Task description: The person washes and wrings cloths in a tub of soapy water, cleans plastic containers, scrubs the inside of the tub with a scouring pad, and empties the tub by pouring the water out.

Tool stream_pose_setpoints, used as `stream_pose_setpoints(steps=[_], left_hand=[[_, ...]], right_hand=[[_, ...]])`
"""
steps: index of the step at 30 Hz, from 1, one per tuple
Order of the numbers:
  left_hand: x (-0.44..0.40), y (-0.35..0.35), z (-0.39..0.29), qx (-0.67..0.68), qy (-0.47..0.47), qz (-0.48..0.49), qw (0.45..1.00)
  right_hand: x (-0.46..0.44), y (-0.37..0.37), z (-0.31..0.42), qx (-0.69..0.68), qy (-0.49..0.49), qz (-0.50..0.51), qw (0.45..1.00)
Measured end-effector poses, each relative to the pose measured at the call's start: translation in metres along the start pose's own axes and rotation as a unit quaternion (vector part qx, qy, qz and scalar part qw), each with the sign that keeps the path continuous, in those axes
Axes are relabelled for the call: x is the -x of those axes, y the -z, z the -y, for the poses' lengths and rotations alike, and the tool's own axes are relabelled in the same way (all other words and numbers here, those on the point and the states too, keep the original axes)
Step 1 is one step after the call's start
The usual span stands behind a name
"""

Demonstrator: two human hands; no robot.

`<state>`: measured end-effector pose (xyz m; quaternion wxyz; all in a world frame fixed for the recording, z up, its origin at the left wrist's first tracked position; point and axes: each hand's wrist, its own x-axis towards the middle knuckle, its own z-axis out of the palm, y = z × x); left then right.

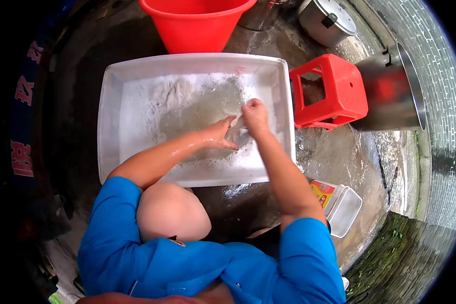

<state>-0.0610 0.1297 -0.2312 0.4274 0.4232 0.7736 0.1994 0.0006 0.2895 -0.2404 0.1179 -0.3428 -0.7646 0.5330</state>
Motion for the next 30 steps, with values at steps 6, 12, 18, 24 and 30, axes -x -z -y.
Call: stream_pose_setpoints(steps=[6, 12, 18, 24, 30], left_hand=[[-0.004, 0.083, 0.087, -0.22, 0.217, -0.188, 0.932], [-0.036, 0.062, 0.142, -0.143, 0.286, -0.25, 0.914], [-0.055, 0.025, 0.108, -0.012, 0.0, -0.219, 0.976], [0.001, 0.075, 0.049, 0.432, -0.159, -0.258, 0.849], [0.007, 0.059, 0.114, 0.504, 0.013, -0.366, 0.782]], right_hand=[[0.094, 0.222, 0.049, 0.085, 0.03, -0.233, 0.968], [0.234, 0.403, -0.042, 0.284, -0.072, -0.47, 0.833], [0.274, 0.417, -0.119, 0.475, -0.084, -0.366, 0.796], [0.135, 0.269, -0.012, 0.197, 0.173, -0.229, 0.937], [0.019, 0.067, -0.021, 0.216, 0.078, 0.135, 0.964]])
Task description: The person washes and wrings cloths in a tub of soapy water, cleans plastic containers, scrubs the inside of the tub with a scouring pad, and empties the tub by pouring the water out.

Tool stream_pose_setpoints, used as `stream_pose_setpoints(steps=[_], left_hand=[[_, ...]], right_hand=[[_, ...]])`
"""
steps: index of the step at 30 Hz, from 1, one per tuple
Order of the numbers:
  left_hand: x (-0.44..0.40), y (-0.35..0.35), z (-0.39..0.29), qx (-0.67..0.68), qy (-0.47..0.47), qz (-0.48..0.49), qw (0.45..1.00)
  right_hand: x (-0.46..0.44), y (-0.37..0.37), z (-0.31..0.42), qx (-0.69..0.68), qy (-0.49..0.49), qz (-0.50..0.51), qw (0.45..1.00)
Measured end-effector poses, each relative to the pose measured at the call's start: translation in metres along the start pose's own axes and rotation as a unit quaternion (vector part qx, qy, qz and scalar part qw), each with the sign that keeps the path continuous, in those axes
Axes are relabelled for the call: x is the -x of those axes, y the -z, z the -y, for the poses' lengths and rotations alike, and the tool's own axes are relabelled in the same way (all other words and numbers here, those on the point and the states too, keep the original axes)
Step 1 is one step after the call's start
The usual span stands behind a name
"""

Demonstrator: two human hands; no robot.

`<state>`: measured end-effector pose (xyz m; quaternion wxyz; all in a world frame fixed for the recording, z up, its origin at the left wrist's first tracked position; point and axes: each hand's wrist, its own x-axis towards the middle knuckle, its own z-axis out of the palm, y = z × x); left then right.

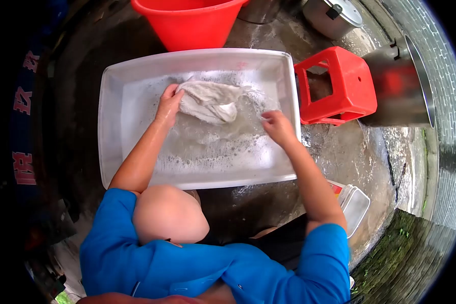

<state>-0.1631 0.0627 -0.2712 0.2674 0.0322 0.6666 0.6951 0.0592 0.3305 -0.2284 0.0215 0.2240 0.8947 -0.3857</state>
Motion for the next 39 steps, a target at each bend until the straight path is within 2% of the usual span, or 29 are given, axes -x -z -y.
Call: stream_pose_setpoints(steps=[1, 3, 4, 5, 6, 8, 9, 11, 12, 13, 14, 15, 17, 18, 19, 22, 23, 25, 26, 27, 28, 30, 32, 33, 34, 35, 37, 38, 39], left_hand=[[0.004, 0.009, 0.009, 0.001, 0.001, -0.004, 1.0], [0.023, 0.024, 0.024, -0.044, 0.164, -0.115, 0.979], [0.03, 0.035, 0.034, -0.037, 0.211, -0.098, 0.972], [0.036, 0.044, 0.046, -0.031, 0.259, -0.079, 0.962], [0.041, 0.049, 0.062, -0.034, 0.259, -0.08, 0.962], [0.046, 0.058, 0.087, 0.098, 0.362, -0.022, 0.927], [0.048, 0.053, 0.073, 0.095, 0.362, -0.021, 0.927], [0.054, 0.037, 0.043, 0.212, 0.442, -0.016, 0.871], [0.054, 0.033, 0.024, 0.267, 0.389, 0.057, 0.88], [0.055, 0.031, 0.014, 0.32, 0.336, 0.129, 0.877], [0.046, 0.039, 0.031, 0.367, 0.288, 0.191, 0.864], [0.05, 0.035, 0.022, 0.38, 0.224, 0.196, 0.876], [0.064, 0.022, -0.007, 0.387, 0.125, 0.171, 0.897], [0.074, 0.014, -0.025, 0.376, 0.09, 0.142, 0.911], [0.069, 0.012, -0.024, 0.309, 0.031, 0.183, 0.933], [0.051, 0.008, -0.022, 0.095, -0.154, 0.285, 0.941], [0.054, 0.006, -0.022, 0.195, -0.077, 0.289, 0.934], [0.06, 0.003, -0.02, 0.405, 0.073, 0.25, 0.876], [0.053, -0.001, -0.017, 0.335, 0.078, 0.185, 0.921], [0.052, -0.008, -0.018, 0.322, 0.124, 0.154, 0.926], [0.05, -0.016, -0.019, 0.312, 0.17, 0.121, 0.927], [0.039, -0.012, -0.016, 0.224, 0.252, 0.209, 0.918], [0.026, -0.001, 0.008, 0.182, 0.254, 0.277, 0.909], [0.031, -0.003, -0.005, 0.073, 0.165, 0.214, 0.96], [0.034, -0.003, -0.018, -0.036, 0.071, 0.143, 0.986], [0.033, 0.004, -0.026, -0.035, 0.069, 0.142, 0.987], [0.03, 0.036, -0.034, -0.013, 0.016, 0.105, 0.994], [0.023, 0.057, -0.019, -0.012, 0.018, 0.104, 0.994], [0.011, 0.078, 0.008, -0.13, 0.073, 0.055, 0.987]], right_hand=[[-0.02, -0.03, -0.004, -0.001, -0.033, 0.009, 0.999], [-0.056, -0.089, -0.018, -0.015, -0.061, 0.016, 0.998], [-0.064, -0.109, -0.002, 0.049, -0.054, -0.017, 0.997], [-0.065, -0.133, 0.006, 0.055, 0.035, -0.083, 0.994], [-0.061, -0.143, 0.035, 0.019, -0.062, -0.002, 0.998], [-0.065, -0.193, 0.049, 0.006, -0.144, 0.039, 0.989], [-0.064, -0.193, 0.068, 0.009, -0.11, 0.053, 0.992], [-0.056, -0.183, 0.118, -0.015, -0.03, 0.072, 0.997], [-0.043, -0.166, 0.15, -0.198, -0.026, 0.133, 0.971], [-0.032, -0.162, 0.172, -0.148, 0.083, 0.079, 0.982], [-0.019, -0.153, 0.197, -0.172, 0.162, 0.039, 0.971], [-0.013, -0.156, 0.208, -0.139, 0.258, 0.026, 0.956], [0.015, -0.135, 0.244, -0.125, 0.253, 0.052, 0.958], [0.026, -0.135, 0.254, -0.103, 0.321, -0.027, 0.941], [0.032, -0.137, 0.26, -0.081, 0.384, -0.105, 0.914], [0.025, -0.16, 0.246, -0.086, 0.404, -0.106, 0.905], [0.017, -0.16, 0.238, -0.086, 0.404, -0.105, 0.905], [-0.015, -0.151, 0.216, 0.041, 0.257, 0.005, 0.966], [-0.036, -0.156, 0.193, 0.019, 0.265, -0.032, 0.963], [-0.057, -0.157, 0.173, -0.004, 0.274, -0.072, 0.959], [-0.065, -0.147, 0.164, -0.029, 0.199, -0.09, 0.975], [-0.082, -0.127, 0.142, -0.063, 0.092, -0.103, 0.988], [-0.088, -0.109, 0.115, -0.079, 0.011, -0.071, 0.994], [-0.09, -0.096, 0.101, -0.087, -0.037, -0.055, 0.994], [-0.097, -0.094, 0.072, -0.117, 0.034, -0.128, 0.984], [-0.102, -0.09, 0.042, -0.143, 0.103, -0.197, 0.964], [-0.073, -0.043, 0.016, -0.017, 0.171, -0.129, 0.977], [-0.063, -0.032, 0.001, 0.059, 0.17, -0.081, 0.98], [-0.055, -0.027, -0.008, 0.134, 0.168, -0.035, 0.976]])
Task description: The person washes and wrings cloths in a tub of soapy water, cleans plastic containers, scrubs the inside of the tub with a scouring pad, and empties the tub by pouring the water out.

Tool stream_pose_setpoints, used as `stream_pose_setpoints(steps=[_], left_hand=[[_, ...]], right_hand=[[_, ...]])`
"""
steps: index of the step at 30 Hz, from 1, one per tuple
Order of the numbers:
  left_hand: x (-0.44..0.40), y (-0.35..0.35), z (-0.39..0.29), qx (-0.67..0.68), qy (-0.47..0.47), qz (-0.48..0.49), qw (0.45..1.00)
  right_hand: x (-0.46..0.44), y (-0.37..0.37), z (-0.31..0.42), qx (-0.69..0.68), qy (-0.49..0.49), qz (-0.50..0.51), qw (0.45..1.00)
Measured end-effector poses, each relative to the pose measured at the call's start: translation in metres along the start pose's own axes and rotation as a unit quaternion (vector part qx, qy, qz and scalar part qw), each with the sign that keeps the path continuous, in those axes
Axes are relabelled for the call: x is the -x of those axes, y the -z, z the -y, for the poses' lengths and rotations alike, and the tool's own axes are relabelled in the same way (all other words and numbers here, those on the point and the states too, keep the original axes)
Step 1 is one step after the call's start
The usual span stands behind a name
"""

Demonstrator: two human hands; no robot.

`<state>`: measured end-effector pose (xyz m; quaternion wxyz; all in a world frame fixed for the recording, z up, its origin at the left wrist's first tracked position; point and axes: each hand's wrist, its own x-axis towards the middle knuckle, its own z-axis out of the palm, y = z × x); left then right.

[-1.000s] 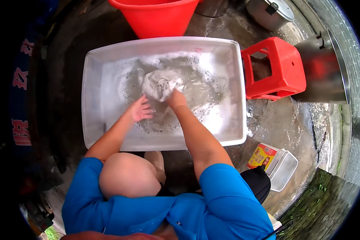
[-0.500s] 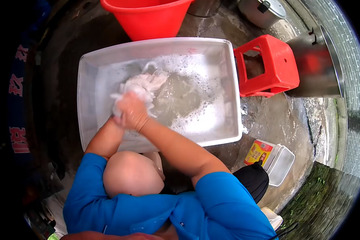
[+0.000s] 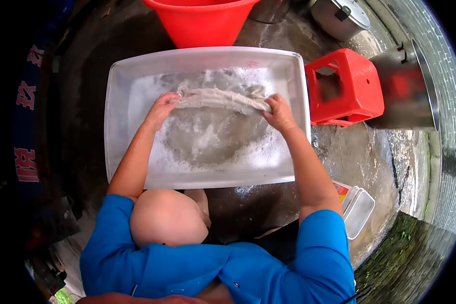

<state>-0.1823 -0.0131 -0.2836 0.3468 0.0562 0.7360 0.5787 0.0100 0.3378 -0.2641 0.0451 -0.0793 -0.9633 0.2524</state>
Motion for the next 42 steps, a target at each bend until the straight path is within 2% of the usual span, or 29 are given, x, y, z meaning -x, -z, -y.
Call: stream_pose_setpoints(steps=[1, 3, 4, 5, 7, 9, 10, 11, 12, 14, 17, 19, 20, 21, 22, 25, 27, 28, 29, 30, 32, 34, 35, 36, 38, 39, 40, 41, 42], left_hand=[[-0.009, 0.002, 0.017, -0.112, 0.065, -0.045, 0.991], [0.0, -0.025, 0.024, -0.04, 0.128, -0.028, 0.991], [0.004, -0.041, 0.024, 0.035, 0.192, -0.016, 0.981], [0.008, -0.057, 0.018, 0.034, 0.19, -0.015, 0.981], [0.021, -0.084, 0.0, 0.133, 0.271, 0.033, 0.953], [0.028, -0.09, -0.033, 0.207, 0.313, 0.025, 0.927], [0.026, -0.092, -0.044, 0.279, 0.351, 0.017, 0.894], [0.01, -0.086, -0.028, 0.358, 0.249, 0.136, 0.89], [-0.005, -0.076, -0.011, 0.426, 0.14, 0.253, 0.858], [0.006, -0.068, -0.017, 0.477, 0.065, 0.296, 0.825], [0.021, -0.059, -0.016, 0.521, 0.051, 0.274, 0.807], [0.022, -0.06, -0.011, 0.519, 0.064, 0.262, 0.811], [0.022, -0.062, -0.006, 0.515, 0.078, 0.254, 0.815], [0.021, -0.063, -0.002, 0.51, 0.094, 0.242, 0.82], [0.02, -0.064, 0.002, 0.499, 0.111, 0.223, 0.83], [0.016, -0.075, -0.006, 0.426, 0.163, 0.116, 0.882], [0.018, -0.087, -0.028, 0.341, 0.204, 0.013, 0.918], [0.035, -0.097, -0.055, 0.251, 0.229, -0.025, 0.94], [0.031, -0.098, -0.039, 0.246, 0.16, 0.009, 0.956], [0.026, -0.097, -0.023, 0.236, 0.091, 0.045, 0.966], [0.027, -0.091, -0.033, 0.254, 0.092, 0.073, 0.96], [0.031, -0.072, -0.034, 0.129, 0.005, -0.021, 0.991], [0.034, -0.063, -0.031, 0.006, -0.015, -0.064, 0.998], [0.028, -0.053, -0.012, 0.006, -0.013, -0.065, 0.998], [-0.001, -0.04, 0.063, -0.241, 0.023, -0.03, 0.97], [-0.009, -0.04, 0.079, -0.359, 0.038, -0.011, 0.932], [-0.009, -0.043, 0.081, -0.36, 0.037, -0.011, 0.932], [-0.008, -0.046, 0.082, -0.34, 0.103, 0.01, 0.935], [-0.007, -0.05, 0.082, -0.317, 0.168, 0.029, 0.933]], right_hand=[[0.011, -0.012, -0.007, 0.001, -0.004, -0.002, 1.0], [0.023, -0.053, -0.023, 0.035, -0.335, 0.044, 0.941], [0.019, -0.07, -0.007, -0.068, -0.409, 0.057, 0.908], [0.022, -0.112, -0.016, -0.109, -0.353, -0.006, 0.929], [-0.003, -0.115, 0.041, -0.212, -0.372, -0.009, 0.904], [-0.021, -0.094, 0.11, -0.242, -0.233, -0.04, 0.941], [-0.024, -0.085, 0.138, -0.383, -0.224, 0.003, 0.896], [-0.02, -0.05, 0.178, -0.537, -0.197, 0.061, 0.818], [-0.021, -0.055, 0.19, -0.459, -0.043, 0.059, 0.885], [-0.005, -0.041, 0.237, -0.294, 0.11, -0.085, 0.946], [0.001, -0.05, 0.269, -0.356, 0.159, -0.096, 0.916], [0.007, -0.059, 0.275, -0.174, 0.189, -0.141, 0.956], [0.006, -0.069, 0.269, -0.177, 0.187, -0.136, 0.956], [-0.001, -0.082, 0.257, -0.139, 0.124, -0.123, 0.975], [-0.009, -0.094, 0.246, -0.098, 0.061, -0.112, 0.987], [-0.029, -0.083, 0.211, -0.088, 0.101, -0.085, 0.987], [-0.045, -0.086, 0.187, -0.167, -0.006, -0.117, 0.979], [-0.05, -0.048, 0.196, -0.231, -0.232, -0.029, 0.945], [-0.067, -0.07, 0.152, -0.177, -0.303, 0.004, 0.936], [-0.058, -0.07, 0.132, -0.188, -0.322, -0.042, 0.927], [-0.04, -0.06, 0.089, -0.213, -0.327, -0.09, 0.916], [-0.004, -0.079, 0.02, -0.273, -0.312, -0.09, 0.906], [0.013, -0.051, 0.02, -0.383, -0.36, 0.036, 0.85], [0.027, -0.038, 0.023, -0.36, -0.379, 0.067, 0.85], [0.046, -0.062, -0.001, -0.276, -0.369, 0.099, 0.882], [0.051, -0.071, -0.001, -0.173, -0.401, -0.003, 0.9], [0.052, -0.084, 0.002, -0.066, -0.424, -0.104, 0.897], [0.047, -0.111, 0.013, -0.083, -0.452, -0.075, 0.885], [0.038, -0.105, 0.042, -0.224, -0.415, 0.064, 0.879]])
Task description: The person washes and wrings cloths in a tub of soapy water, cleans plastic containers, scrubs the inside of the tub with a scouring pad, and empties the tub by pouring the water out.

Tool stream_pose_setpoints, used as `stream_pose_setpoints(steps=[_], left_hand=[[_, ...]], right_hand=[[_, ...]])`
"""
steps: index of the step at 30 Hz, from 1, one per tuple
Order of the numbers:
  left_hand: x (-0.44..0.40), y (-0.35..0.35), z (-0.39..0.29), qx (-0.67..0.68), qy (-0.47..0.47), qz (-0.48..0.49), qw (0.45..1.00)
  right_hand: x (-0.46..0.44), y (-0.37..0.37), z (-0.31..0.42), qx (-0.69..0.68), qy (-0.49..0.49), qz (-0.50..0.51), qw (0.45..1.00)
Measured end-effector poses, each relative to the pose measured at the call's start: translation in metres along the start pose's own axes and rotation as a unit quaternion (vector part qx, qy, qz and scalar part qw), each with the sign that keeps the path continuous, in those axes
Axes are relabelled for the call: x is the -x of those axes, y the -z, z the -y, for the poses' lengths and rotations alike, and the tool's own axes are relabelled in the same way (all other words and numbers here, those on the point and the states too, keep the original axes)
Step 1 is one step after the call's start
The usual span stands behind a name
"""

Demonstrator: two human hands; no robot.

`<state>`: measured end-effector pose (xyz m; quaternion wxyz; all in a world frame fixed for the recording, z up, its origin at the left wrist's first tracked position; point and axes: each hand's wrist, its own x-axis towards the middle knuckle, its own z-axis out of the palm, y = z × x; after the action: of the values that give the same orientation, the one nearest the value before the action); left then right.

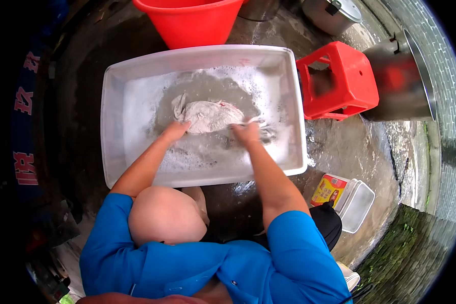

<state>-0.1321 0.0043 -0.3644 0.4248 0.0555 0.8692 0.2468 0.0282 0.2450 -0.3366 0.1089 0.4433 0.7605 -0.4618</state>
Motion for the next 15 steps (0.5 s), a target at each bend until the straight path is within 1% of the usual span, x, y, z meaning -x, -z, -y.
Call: stream_pose_setpoints(steps=[1, 2, 3, 4, 5, 6, 7, 8, 9, 10, 11, 12, 14, 15], left_hand=[[0.012, 0.001, -0.011, -0.001, 0.0, -0.001, 1.0], [0.034, 0.007, -0.03, 0.138, 0.072, 0.023, 0.988], [0.046, 0.01, -0.041, 0.273, 0.143, 0.048, 0.95], [0.043, 0.014, -0.038, 0.271, 0.144, 0.048, 0.95], [0.037, 0.02, -0.03, 0.404, 0.078, 0.131, 0.902], [0.03, 0.022, -0.022, 0.524, 0.01, 0.21, 0.826], [0.019, 0.018, -0.014, 0.654, -0.097, 0.291, 0.692], [0.023, 0.023, -0.019, 0.653, -0.099, 0.294, 0.691], [0.035, 0.032, -0.026, 0.671, -0.068, 0.3, 0.674], [0.047, 0.041, -0.034, 0.688, -0.037, 0.306, 0.656], [0.05, 0.045, -0.037, 0.704, -0.005, 0.312, 0.639], [0.039, 0.041, -0.035, 0.701, -0.004, 0.315, 0.64], [0.012, 0.032, -0.039, 0.678, -0.087, 0.491, 0.54], [0.02, 0.029, -0.048, 0.677, -0.086, 0.495, 0.537]], right_hand=[[-0.008, -0.028, 0.003, -0.083, 0.049, 0.05, 0.994], [-0.017, -0.056, 0.005, -0.168, 0.088, 0.108, 0.976], [0.027, -0.058, 0.055, -0.077, 0.153, -0.005, 0.985], [0.053, -0.045, 0.094, -0.145, 0.163, 0.132, 0.967], [0.081, -0.036, 0.124, -0.219, 0.181, 0.195, 0.939], [0.103, -0.033, 0.145, -0.292, 0.196, 0.254, 0.901], [0.114, -0.038, 0.155, -0.232, 0.332, 0.224, 0.886], [0.124, -0.042, 0.164, -0.165, 0.462, 0.188, 0.851], [0.144, -0.045, 0.175, -0.17, 0.537, 0.096, 0.821], [0.16, -0.049, 0.181, -0.172, 0.605, 0.002, 0.778], [0.165, -0.054, 0.179, -0.171, 0.605, -0.001, 0.778], [0.169, -0.059, 0.176, -0.079, 0.628, -0.045, 0.773], [0.16, -0.06, 0.172, 0.016, 0.643, -0.091, 0.76], [0.142, -0.057, 0.169, 0.15, 0.591, -0.024, 0.792]])
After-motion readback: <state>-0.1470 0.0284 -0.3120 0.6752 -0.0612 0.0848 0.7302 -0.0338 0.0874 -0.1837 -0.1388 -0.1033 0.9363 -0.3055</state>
